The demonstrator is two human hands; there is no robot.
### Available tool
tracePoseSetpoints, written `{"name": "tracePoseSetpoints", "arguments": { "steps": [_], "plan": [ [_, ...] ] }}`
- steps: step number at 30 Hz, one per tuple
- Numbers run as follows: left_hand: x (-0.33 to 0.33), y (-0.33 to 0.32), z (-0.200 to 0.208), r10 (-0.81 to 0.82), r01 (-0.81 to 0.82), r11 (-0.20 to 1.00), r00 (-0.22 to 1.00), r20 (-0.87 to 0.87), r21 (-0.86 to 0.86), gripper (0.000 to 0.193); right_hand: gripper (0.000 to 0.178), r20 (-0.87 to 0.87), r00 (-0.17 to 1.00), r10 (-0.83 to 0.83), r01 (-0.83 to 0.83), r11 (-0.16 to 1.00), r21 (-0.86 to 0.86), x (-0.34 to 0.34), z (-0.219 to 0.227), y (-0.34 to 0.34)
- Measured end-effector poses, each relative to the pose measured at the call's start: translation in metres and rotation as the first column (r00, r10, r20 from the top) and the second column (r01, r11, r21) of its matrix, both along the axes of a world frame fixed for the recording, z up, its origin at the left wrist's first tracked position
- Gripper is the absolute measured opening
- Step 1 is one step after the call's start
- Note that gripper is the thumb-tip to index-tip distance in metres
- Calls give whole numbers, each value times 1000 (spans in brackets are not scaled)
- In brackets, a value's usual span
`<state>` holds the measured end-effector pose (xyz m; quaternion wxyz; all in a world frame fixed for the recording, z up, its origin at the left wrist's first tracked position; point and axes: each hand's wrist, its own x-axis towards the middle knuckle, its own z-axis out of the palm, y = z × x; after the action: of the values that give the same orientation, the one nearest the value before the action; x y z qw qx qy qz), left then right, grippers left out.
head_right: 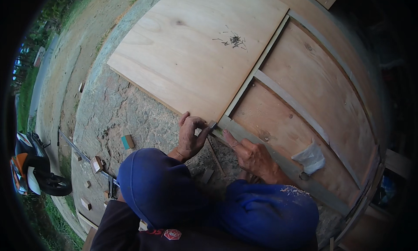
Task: The person is assembling a large wooden structure, likely a door or panel, by hammering nails into wooden strips to secure them to a plywood base. They work on the floor, positioning the wood and using a hammer to fasten the components together.
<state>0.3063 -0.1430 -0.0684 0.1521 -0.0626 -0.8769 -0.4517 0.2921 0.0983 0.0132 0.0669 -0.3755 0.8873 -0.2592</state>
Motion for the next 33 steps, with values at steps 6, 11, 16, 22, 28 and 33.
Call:
{"name": "tracePoseSetpoints", "arguments": {
  "steps": [6, 11, 16, 22, 28, 33],
  "plan": [
    [-1, -4, -4, -36, 36, 999, 999, 3, 3, 33, 71, 70, 997, -36, 40, 998, -55, 2, -10, -1],
    [-3, -13, -8, -23, 23, 1000, 994, -108, -8, 32, 69, 38, 997, -60, 66, 979, -192, 6, -13, -3],
    [-7, -12, -7, -43, 35, 997, 991, -130, -66, 34, 77, -93, 994, -60, 26, 943, -332, 2, 9, -9],
    [-16, -16, 4, -80, 66, 993, 987, -142, -96, 33, 75, -24, 999, 34, -35, 999, -25, -5, -7, 0],
    [-6, -19, -3, -78, 66, 994, 988, -135, -88, 31, 77, -1, 999, 49, -49, 995, -87, 1, -9, 1],
    [-9, -18, 2, -84, 77, 994, 992, -97, -83, 30, 75, 63, 998, 11, -18, 994, 109, -3, -21, 1]
  ]
}}
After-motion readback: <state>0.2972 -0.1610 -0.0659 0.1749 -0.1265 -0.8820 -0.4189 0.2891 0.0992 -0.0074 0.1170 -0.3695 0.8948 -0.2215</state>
